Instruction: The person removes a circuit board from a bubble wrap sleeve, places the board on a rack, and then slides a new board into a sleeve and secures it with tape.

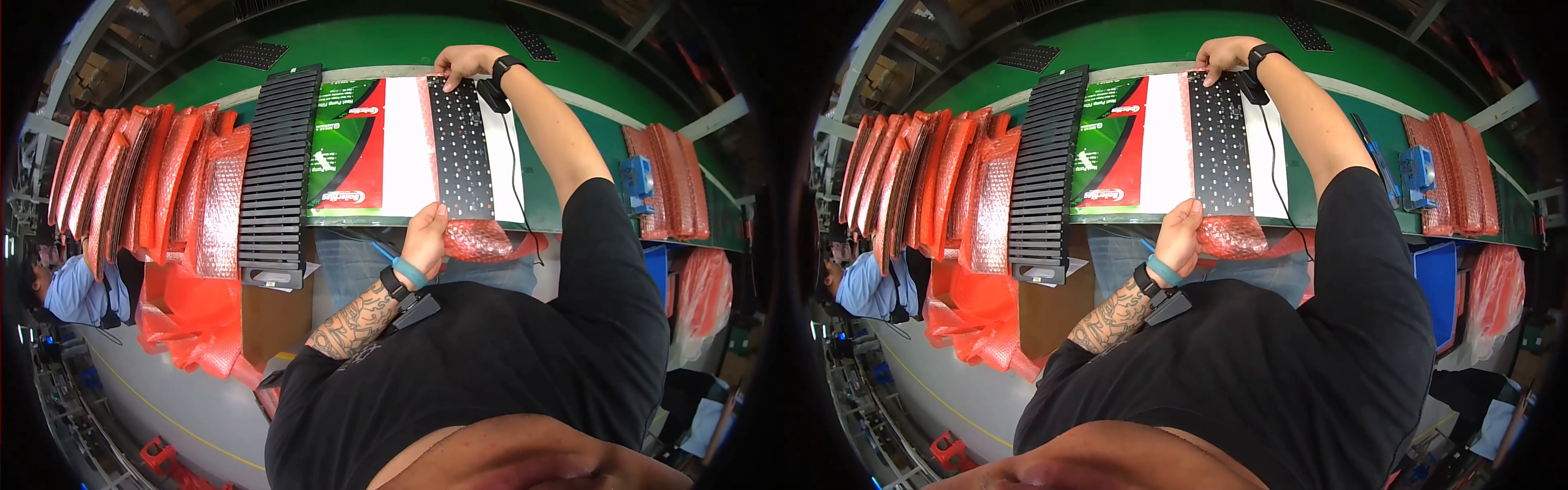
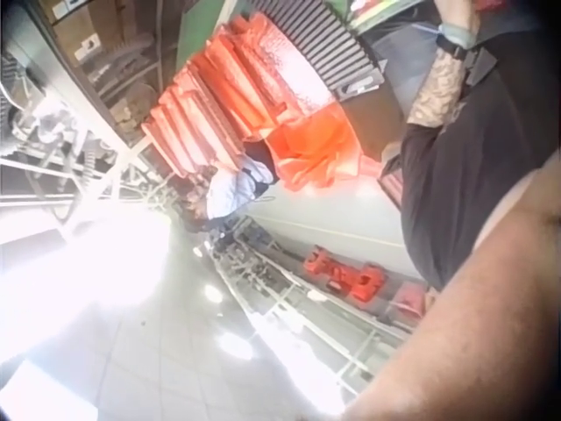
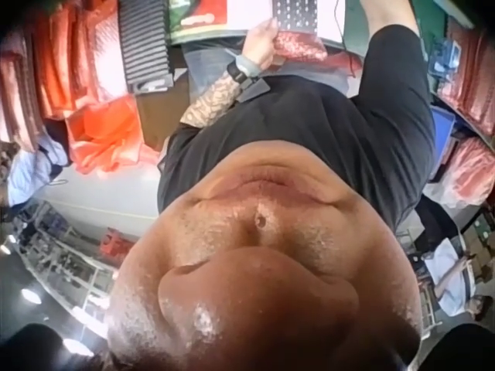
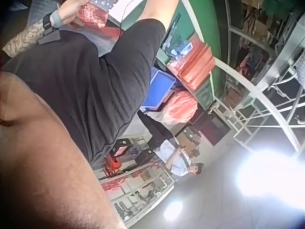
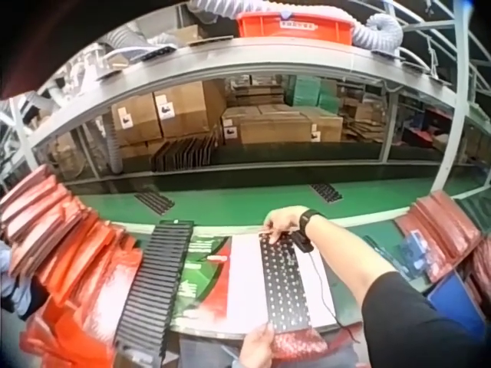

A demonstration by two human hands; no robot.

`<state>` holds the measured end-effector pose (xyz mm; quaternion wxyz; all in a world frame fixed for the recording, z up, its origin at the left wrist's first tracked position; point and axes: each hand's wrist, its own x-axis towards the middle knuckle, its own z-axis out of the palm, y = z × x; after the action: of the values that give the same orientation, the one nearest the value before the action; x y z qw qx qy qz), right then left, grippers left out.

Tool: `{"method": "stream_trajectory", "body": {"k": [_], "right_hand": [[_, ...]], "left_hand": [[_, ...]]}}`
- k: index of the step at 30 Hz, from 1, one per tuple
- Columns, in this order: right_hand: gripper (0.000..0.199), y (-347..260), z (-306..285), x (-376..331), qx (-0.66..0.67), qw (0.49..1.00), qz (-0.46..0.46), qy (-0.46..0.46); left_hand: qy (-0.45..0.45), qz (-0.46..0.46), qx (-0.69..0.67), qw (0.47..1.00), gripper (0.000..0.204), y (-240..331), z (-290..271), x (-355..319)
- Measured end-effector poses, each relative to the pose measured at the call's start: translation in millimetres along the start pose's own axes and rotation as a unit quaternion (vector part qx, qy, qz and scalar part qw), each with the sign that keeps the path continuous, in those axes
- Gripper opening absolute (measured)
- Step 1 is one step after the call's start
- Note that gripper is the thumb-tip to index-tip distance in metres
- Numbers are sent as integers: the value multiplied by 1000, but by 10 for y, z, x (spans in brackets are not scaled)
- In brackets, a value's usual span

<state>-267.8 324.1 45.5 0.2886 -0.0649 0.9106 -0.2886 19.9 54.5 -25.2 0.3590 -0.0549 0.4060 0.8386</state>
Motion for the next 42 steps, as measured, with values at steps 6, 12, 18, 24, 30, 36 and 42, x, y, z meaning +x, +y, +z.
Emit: {"method": "stream_trajectory", "body": {"k": [6, 12, 18, 24, 30, 36, 42], "right_hand": [[25, 5, -413, -386, 142, 982, -119, -42], [20, -142, -306, -785, 205, 971, -119, 34], [20, -154, -301, -939, 200, 978, -38, 45], [12, -73, -253, -864, 138, 978, -98, 125], [21, -489, -498, -1312, 86, 958, -194, 195], [17, -1901, -585, -2739, -36, 861, -358, 358], [17, -2270, -98, -3761, -189, 693, -530, 451]], "left_hand": [[-45, 12, -11, 999, 35, 25, -40, -15], [-46, -1, -19, 999, 35, 42, -14, -25], [-53, -8, -15, 998, 34, 51, 46, -73], [-48, -2, 18, 999, 31, -6, -62, -15], [-51, -12, 26, 998, 26, 133, 145, -26], [-121, 49, -21, 991, 32, 391, 499, 311], [-242, 73, -141, 957, 36, 710, 1088, 673]]}}
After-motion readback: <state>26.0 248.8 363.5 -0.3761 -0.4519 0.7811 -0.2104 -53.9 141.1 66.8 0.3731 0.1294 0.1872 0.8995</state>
